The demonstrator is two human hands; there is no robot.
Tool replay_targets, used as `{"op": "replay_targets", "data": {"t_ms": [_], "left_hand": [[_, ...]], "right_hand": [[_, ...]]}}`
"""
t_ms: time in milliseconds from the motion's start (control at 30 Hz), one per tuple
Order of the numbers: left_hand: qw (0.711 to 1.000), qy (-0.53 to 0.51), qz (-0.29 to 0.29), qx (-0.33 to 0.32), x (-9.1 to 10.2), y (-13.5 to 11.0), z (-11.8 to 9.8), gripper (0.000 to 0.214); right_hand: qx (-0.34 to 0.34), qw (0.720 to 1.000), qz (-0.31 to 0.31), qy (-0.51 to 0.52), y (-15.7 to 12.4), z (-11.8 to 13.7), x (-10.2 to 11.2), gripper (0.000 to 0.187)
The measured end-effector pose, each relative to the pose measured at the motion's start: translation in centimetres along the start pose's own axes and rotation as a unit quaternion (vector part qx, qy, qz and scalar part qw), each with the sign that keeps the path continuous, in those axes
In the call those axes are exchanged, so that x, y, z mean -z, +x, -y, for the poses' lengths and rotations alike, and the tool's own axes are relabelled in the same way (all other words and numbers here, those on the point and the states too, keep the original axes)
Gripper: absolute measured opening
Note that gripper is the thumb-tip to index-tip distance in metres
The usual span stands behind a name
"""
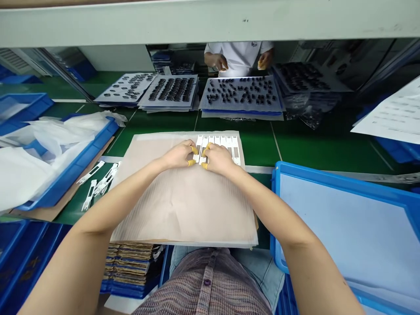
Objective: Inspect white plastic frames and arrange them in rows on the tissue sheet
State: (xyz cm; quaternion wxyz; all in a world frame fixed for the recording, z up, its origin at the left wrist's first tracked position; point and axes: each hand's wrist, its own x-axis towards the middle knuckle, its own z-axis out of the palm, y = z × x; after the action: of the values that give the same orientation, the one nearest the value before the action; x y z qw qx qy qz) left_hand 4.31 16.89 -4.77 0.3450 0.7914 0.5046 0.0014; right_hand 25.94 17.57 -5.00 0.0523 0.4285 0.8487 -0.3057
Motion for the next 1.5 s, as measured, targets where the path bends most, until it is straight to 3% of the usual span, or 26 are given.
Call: {"op": "replay_targets", "data": {"t_ms": [600, 867, 1167, 1300, 1433, 1500], "left_hand": [[0.999, -0.037, -0.032, 0.011, -0.7, -0.1, -0.3, 0.026], [0.999, -0.023, -0.02, 0.018, -0.8, 0.1, -0.3, 0.026], [1.0, -0.02, -0.015, 0.009, -0.7, 0.0, 0.0, 0.027], [1.0, -0.02, -0.013, 0.005, -0.7, 0.2, -0.4, 0.034], [0.999, -0.034, -0.017, 0.002, 0.0, -0.2, -0.3, 0.033], [0.996, -0.045, -0.065, 0.03, 1.2, -1.5, 1.0, 0.037]], "right_hand": [[-0.009, 1.0, -0.027, -0.006, -1.4, 0.3, -0.6, 0.036], [-0.009, 1.0, -0.025, 0.0, -1.0, 0.3, -0.5, 0.033], [-0.032, 0.993, -0.073, 0.09, -2.6, -0.7, -0.7, 0.042], [-0.095, 0.971, -0.135, 0.171, -5.4, -3.6, -0.8, 0.038], [-0.165, 0.904, -0.213, 0.331, -9.2, -7.9, -2.4, 0.031], [-0.186, 0.881, -0.22, 0.376, -11.2, -9.5, -3.7, 0.035]]}}
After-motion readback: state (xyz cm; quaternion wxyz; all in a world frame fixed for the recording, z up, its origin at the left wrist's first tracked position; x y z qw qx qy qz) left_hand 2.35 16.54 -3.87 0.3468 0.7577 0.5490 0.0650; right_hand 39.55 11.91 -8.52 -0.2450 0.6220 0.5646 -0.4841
